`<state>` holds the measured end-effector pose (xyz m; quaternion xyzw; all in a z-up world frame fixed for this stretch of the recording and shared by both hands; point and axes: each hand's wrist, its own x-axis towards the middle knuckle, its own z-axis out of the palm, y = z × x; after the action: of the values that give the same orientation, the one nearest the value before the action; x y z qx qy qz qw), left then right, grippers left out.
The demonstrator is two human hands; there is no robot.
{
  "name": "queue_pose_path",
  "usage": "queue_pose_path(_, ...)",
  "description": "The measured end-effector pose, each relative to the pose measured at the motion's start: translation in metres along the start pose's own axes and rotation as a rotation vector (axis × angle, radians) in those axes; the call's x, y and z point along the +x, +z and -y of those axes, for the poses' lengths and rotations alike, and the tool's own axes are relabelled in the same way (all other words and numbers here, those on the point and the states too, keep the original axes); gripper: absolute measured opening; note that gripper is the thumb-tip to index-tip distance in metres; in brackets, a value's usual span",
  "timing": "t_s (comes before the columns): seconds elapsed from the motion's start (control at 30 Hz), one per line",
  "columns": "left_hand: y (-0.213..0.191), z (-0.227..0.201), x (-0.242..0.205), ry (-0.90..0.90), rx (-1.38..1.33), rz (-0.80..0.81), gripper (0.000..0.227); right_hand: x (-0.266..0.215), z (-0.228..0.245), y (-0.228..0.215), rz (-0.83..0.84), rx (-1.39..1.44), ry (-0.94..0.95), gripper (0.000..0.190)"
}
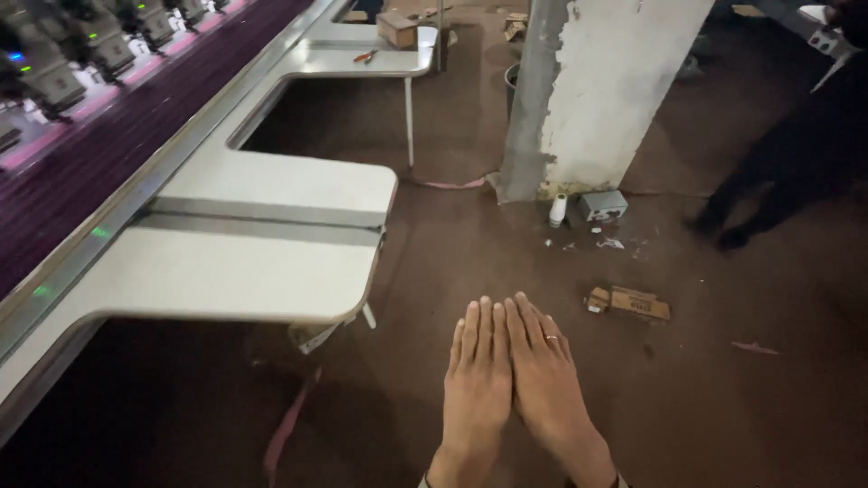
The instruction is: Fixing and threading an industrial embroidery machine by hand, addressing loose or broken threads on the fabric.
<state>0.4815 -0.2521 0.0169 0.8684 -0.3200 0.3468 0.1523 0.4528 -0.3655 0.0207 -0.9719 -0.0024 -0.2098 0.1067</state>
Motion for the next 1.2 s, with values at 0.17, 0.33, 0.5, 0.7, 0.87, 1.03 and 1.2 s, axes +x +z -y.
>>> queue_pose_path(0.17, 0.076, 0.043, 0.054, 0.040, -0.045, 0.041, 0.057, 0.074, -0.025, 0.012, -0.013, 0.151, -0.006, 0.068)
queue_pose_path(0.33, 0.123, 0.092, 0.133, 0.097, -0.037, 0.007, 0.056, 0.172, -0.050, 0.039, -0.046, 0.046, 0.028, 0.067)
queue_pose_path(0.5, 0.164, 0.134, 0.203, 0.135, 0.026, 0.090, 0.061, 0.253, -0.073, 0.057, -0.045, 0.057, 0.082, 0.074)
queue_pose_path(0.7, 0.255, 0.174, 0.260, 0.118, -0.101, 0.192, 0.063, 0.340, -0.126, 0.117, -0.033, -0.037, 0.085, 0.088)
queue_pose_path(0.87, 0.317, 0.192, 0.328, 0.095, -0.020, 0.018, 0.049, 0.422, -0.174, 0.153, -0.037, -0.172, 0.052, 0.073)
queue_pose_path(1.03, 0.376, 0.203, 0.397, 0.028, 0.025, 0.118, 0.057, 0.504, -0.227, 0.156, -0.028, -0.083, -0.064, 0.070)
queue_pose_path(1.2, 0.439, 0.227, 0.453, -0.001, 0.056, 0.090, 0.053, 0.579, -0.270, 0.190, -0.018, -0.030, -0.074, 0.072)
